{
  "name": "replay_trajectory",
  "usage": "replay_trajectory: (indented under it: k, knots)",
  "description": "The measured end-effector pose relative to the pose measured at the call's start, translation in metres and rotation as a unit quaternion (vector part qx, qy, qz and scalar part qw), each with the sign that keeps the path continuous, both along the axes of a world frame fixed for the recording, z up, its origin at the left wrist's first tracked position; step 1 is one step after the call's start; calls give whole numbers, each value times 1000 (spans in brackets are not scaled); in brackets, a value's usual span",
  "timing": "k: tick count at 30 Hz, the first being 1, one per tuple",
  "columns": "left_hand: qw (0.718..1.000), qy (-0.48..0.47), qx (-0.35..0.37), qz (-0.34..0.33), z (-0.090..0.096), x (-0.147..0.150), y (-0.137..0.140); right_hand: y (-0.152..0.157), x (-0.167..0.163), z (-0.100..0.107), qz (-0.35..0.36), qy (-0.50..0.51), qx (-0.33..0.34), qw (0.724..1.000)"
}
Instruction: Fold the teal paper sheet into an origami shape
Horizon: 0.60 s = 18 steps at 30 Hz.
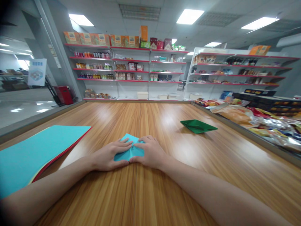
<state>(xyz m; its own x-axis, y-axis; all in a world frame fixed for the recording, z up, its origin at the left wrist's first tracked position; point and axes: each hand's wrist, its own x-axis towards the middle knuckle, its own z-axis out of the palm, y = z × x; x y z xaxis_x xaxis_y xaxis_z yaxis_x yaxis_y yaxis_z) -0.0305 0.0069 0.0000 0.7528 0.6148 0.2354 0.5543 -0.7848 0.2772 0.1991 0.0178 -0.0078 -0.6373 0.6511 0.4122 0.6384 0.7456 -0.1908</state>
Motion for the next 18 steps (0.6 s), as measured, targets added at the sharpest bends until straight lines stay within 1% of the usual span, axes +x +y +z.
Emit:
replay_trajectory:
  k: [4,7,9,12,14,18]
  knots:
    - [999,-3,16,-43,7,1,-2,-3,-2,4,68,12,2,998]
    - [998,-1,40,-37,10,4,-6,-4,-3,6,87,10,6,996]
    - [998,2,52,-17,9,5,-7,-4,-3,6,81,9,9,997]
    - [998,12,69,5,6,5,-6,-2,-3,4,50,17,6,999]
    - [996,22,83,5,3,5,-5,-1,-3,3,33,22,5,999]
    - [993,48,103,-6,1,5,-3,-1,-4,2,25,9,10,1000]
